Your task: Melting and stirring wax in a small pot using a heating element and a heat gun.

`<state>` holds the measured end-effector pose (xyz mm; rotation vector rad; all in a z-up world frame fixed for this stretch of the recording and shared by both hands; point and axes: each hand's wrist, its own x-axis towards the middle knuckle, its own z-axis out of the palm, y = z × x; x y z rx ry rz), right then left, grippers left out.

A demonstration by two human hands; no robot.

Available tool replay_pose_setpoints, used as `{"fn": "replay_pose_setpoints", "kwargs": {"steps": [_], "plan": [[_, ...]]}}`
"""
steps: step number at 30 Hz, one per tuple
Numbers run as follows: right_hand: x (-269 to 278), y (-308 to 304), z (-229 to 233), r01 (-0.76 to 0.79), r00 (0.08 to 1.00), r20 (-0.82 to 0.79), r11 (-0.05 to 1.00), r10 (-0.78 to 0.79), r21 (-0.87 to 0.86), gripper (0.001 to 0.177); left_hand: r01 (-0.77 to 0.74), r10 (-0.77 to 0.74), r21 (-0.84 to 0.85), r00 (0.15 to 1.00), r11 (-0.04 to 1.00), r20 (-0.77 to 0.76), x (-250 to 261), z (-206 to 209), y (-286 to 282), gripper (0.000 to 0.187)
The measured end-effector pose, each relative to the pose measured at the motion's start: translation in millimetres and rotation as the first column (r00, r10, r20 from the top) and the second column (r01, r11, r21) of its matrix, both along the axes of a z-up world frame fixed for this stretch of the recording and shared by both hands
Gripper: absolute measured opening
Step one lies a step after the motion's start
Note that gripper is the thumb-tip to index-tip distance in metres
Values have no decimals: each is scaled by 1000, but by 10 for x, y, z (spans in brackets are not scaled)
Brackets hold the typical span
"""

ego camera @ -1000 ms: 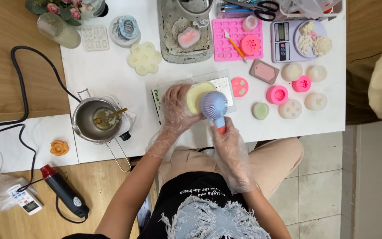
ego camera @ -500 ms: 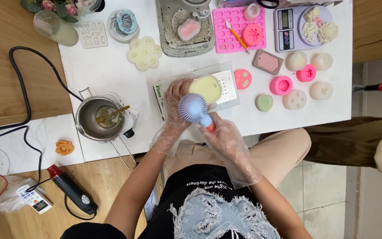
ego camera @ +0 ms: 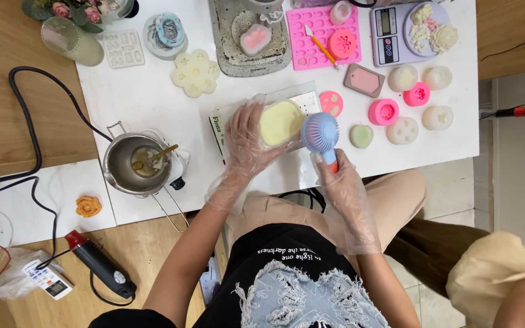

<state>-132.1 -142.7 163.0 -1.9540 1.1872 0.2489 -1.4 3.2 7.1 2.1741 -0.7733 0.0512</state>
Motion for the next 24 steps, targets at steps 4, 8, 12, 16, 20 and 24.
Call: {"fn": "replay_pose_setpoints", "kwargs": {"steps": [4, 8, 12, 16, 20, 24], "plan": [[-167, 83, 76, -84, 990, 119, 996, 79, 32, 51, 105, -153, 192, 955, 976, 255, -46, 184, 32, 104], [-197, 149, 247, 11, 998, 53, 995, -16, 103, 53, 248, -332, 387, 928, 888, 169, -94, 364, 43, 88], [-214, 153, 339, 32, 995, 87, 993, -42, 114, 55, 278, -359, 415, 924, 867, 131, -68, 377, 68, 76], [-204, 185, 402, 47, 996, 75, 992, -56, 117, 53, 282, -351, 354, 925, 892, 148, -61, 389, 67, 75], [-200, 189, 426, 86, 993, 75, 989, -96, 123, 50, 323, -391, 368, 912, 872, 126, -79, 416, 34, 76], [-240, 178, 340, 68, 978, 186, 987, -95, 148, 47, 280, -428, 510, 882, 814, 199, -153, 243, 0, 71]]}}
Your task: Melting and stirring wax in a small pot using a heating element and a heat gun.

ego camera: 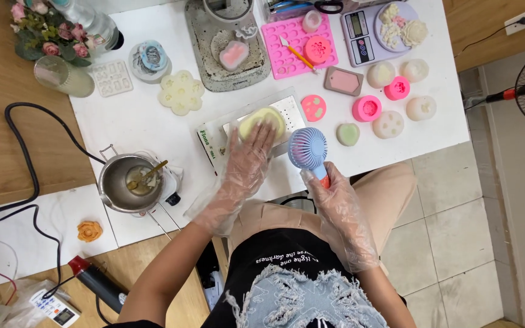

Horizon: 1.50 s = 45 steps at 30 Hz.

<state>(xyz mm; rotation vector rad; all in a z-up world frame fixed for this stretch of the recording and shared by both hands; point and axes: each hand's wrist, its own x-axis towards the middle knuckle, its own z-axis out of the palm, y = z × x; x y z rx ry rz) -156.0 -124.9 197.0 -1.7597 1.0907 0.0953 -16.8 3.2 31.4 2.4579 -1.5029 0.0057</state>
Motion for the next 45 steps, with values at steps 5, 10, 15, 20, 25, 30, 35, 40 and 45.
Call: {"fn": "replay_pose_setpoints", "kwargs": {"steps": [5, 10, 15, 20, 25, 30, 35, 40, 45], "plan": [[-46, -96, -249, 25, 998, 50, 982, -35, 188, 44, -27, 24, 19, 990, 999, 139, -20, -40, -6, 66], [17, -67, -156, 8, 859, 372, 736, -351, 677, 50, -63, 62, 15, 998, 998, 30, -11, 181, -32, 73], [98, -139, -92, -205, 814, 419, 477, -401, 854, 57, -57, 56, 114, 998, 992, 20, -19, 116, -48, 88], [219, -176, 29, -155, 875, 359, 512, -326, 845, 61, -76, 79, 45, 993, 996, -82, -23, 151, -57, 90], [248, -194, 21, -191, 895, 406, 663, -185, 724, 58, -100, 106, 70, 990, 993, -91, -60, 150, -55, 93], [254, -448, -566, -378, 878, 473, 719, 77, 583, 59, -141, 140, 35, 990, 989, 20, -101, -61, -108, 76], [329, -543, -670, -425, 865, 474, 741, 164, 520, 47, -173, 175, 88, 985, 981, -13, -124, 21, -167, 74], [375, -635, -713, -306, 936, 291, 868, 199, 392, 41, -214, 209, 88, 976, 973, 68, -181, 57, -188, 83], [347, -776, -886, -265, 923, 369, 875, 109, 406, 40, -212, 215, 72, 976, 975, -37, -236, 123, -240, 88]]}}
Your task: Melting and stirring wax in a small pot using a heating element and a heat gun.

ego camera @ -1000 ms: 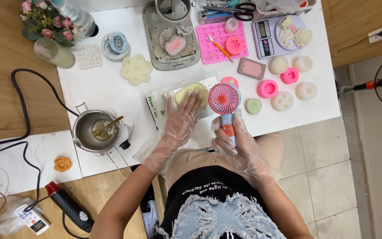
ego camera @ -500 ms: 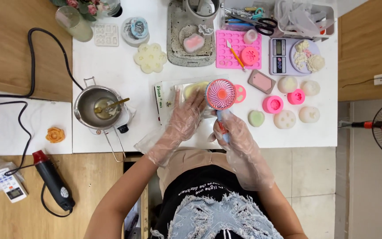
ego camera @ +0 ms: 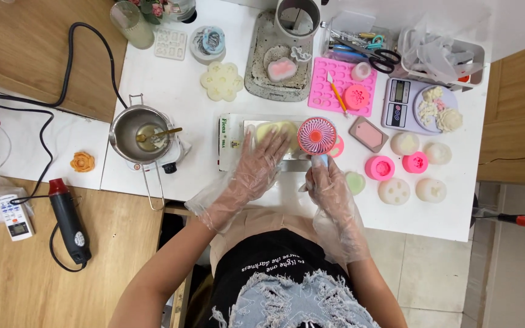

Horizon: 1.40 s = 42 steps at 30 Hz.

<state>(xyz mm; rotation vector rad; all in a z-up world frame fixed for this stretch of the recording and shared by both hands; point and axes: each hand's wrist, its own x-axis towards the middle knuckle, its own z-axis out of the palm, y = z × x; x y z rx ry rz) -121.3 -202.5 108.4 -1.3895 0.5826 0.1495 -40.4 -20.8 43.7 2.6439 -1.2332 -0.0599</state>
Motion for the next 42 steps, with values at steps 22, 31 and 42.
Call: {"fn": "replay_pose_setpoints", "kwargs": {"steps": [22, 31, 42], "plan": [[-84, -158, -125, 14, 1000, -20, 999, -14, 39, 42, -22, 29, -52, 988, 998, 150, 7, -141, -9, 75], [-47, -196, -20, 9, 1000, -18, 1000, -9, 2, 47, -83, 90, -50, 978, 995, 187, -3, -96, -2, 68], [-117, -514, -407, 112, 990, 78, 993, -115, 37, 50, -54, 37, 83, 980, 995, 198, -35, -55, -62, 64]]}}
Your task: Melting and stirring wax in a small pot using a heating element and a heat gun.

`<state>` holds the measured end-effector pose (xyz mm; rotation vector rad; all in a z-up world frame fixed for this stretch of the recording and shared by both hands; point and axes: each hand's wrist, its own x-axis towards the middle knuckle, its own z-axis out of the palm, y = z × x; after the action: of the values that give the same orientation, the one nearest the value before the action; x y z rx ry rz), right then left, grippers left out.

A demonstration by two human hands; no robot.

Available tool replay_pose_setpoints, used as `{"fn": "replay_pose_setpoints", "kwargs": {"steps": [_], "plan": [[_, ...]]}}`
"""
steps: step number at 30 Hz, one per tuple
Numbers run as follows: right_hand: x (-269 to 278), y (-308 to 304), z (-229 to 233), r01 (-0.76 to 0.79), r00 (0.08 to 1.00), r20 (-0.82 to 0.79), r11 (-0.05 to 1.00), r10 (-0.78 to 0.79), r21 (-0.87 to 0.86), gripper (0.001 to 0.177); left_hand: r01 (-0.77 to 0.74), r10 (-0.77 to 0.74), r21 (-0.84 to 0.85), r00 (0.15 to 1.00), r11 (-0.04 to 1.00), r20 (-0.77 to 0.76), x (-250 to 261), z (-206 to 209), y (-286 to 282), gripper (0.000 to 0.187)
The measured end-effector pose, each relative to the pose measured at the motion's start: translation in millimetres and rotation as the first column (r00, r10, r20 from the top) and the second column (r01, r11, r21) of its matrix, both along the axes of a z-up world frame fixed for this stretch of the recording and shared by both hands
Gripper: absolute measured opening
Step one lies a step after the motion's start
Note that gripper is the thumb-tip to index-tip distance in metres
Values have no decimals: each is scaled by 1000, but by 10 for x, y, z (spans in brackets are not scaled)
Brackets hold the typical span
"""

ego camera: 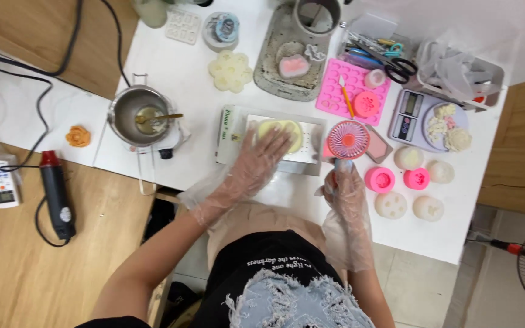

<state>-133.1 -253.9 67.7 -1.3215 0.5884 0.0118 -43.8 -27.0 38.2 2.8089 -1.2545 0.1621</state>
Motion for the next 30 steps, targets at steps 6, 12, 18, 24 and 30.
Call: {"fn": "replay_pose_setpoints", "kwargs": {"steps": [6, 12, 18, 24, 30], "plan": [[-163, -371, -105, -48, 998, 34, 995, 45, 84, 48, -17, 17, 98, 1000, 995, -2, -52, 200, 15, 75], [-238, -640, 241, -54, 997, -42, 988, 61, 143, 52, -84, 99, 173, 992, 981, -82, -150, 375, -171, 90], [-394, -908, 8, -14, 999, 52, 979, 4, 203, 50, -131, 160, 205, 978, 970, -133, -150, 426, -359, 91], [-332, -1096, 103, -23, 1000, 2, 976, 23, 215, 48, -167, 177, 103, 979, 981, -102, -193, 720, -645, 93], [-274, -1265, 99, -36, 999, 5, 978, 35, 205, 45, -121, 134, 122, 986, 985, -96, -170, 898, -1077, 94]]}}
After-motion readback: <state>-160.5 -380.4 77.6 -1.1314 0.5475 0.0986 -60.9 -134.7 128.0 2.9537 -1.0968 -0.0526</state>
